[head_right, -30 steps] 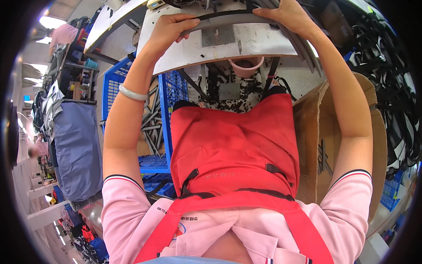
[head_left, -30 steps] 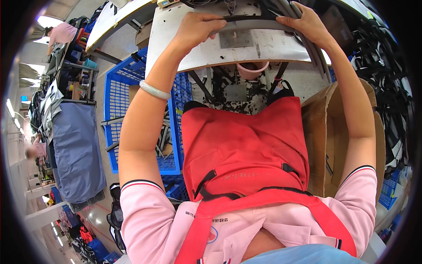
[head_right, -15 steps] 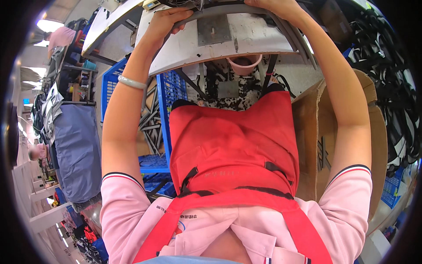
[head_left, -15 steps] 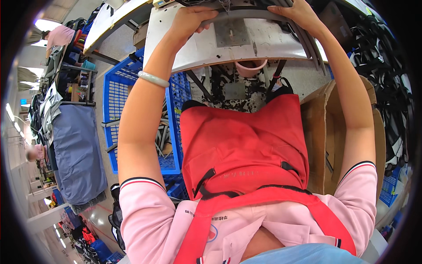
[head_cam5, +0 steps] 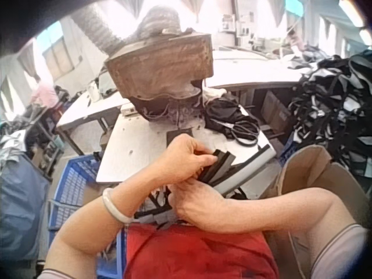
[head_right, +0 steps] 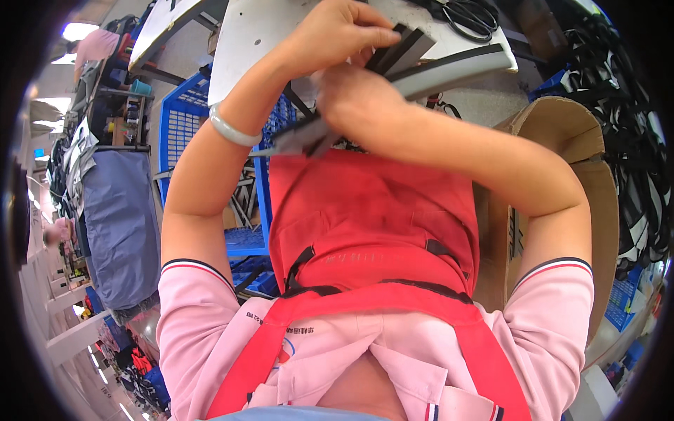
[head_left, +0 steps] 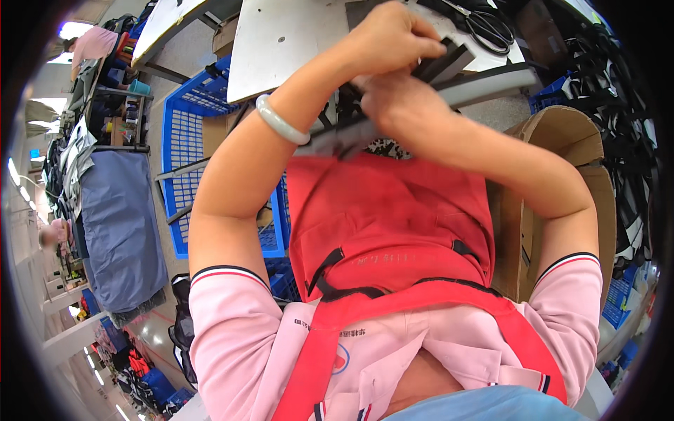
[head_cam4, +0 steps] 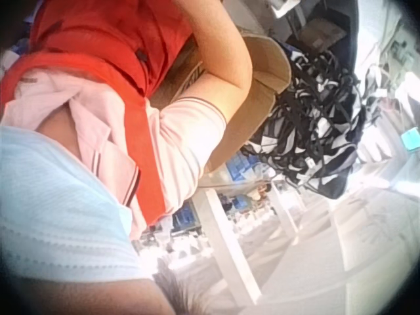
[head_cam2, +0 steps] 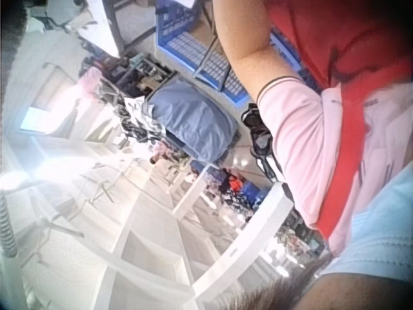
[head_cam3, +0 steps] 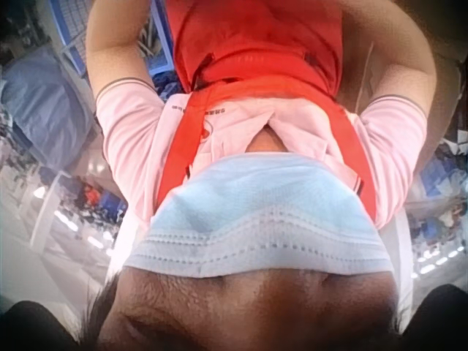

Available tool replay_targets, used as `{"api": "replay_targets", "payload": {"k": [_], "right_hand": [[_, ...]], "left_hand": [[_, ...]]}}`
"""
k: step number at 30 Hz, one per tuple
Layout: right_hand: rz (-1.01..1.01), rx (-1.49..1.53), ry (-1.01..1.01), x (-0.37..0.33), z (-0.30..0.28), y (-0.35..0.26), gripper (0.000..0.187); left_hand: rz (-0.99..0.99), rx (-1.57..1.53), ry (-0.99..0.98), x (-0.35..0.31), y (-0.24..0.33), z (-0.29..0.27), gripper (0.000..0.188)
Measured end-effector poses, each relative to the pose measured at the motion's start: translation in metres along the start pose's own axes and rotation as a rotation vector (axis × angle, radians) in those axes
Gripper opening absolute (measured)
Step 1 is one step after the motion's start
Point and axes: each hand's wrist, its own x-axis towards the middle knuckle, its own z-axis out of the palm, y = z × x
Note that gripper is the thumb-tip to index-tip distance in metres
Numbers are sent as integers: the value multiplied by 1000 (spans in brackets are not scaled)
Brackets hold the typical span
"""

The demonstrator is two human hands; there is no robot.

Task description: Processing grey plastic components for sports backpacks using industrial equipment.

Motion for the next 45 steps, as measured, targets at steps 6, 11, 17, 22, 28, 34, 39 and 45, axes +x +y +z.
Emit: {"api": "replay_targets", "payload": {"k": [6,11,17,22,28,34,39,45], "right_hand": [[312,395,-250,-39,-21,72,24],[581,673,-73,-93,-34,124,46],[691,945,-232,-84,-51,162,47],[643,946,-96,-68,-39,183,39],[677,898,-178,-57,-31,202,36],[671,927,-155,-48,-28,211,36],[652,924,-111,-44,-28,215,40],[755,963,-134,-24,-43,205,32]], "left_hand": [[-116,-118,-134,-39,-101,-16,37],[-318,-139,-109,-81,-69,-21,43],[-26,137,165,-52,-33,-46,34],[20,192,290,-29,-32,-60,32],[-67,123,313,-14,-39,-69,31],[-84,118,326,-6,-40,-76,29],[-62,94,323,-1,-44,-82,25],[-28,48,339,-1,-51,-91,22]]}}
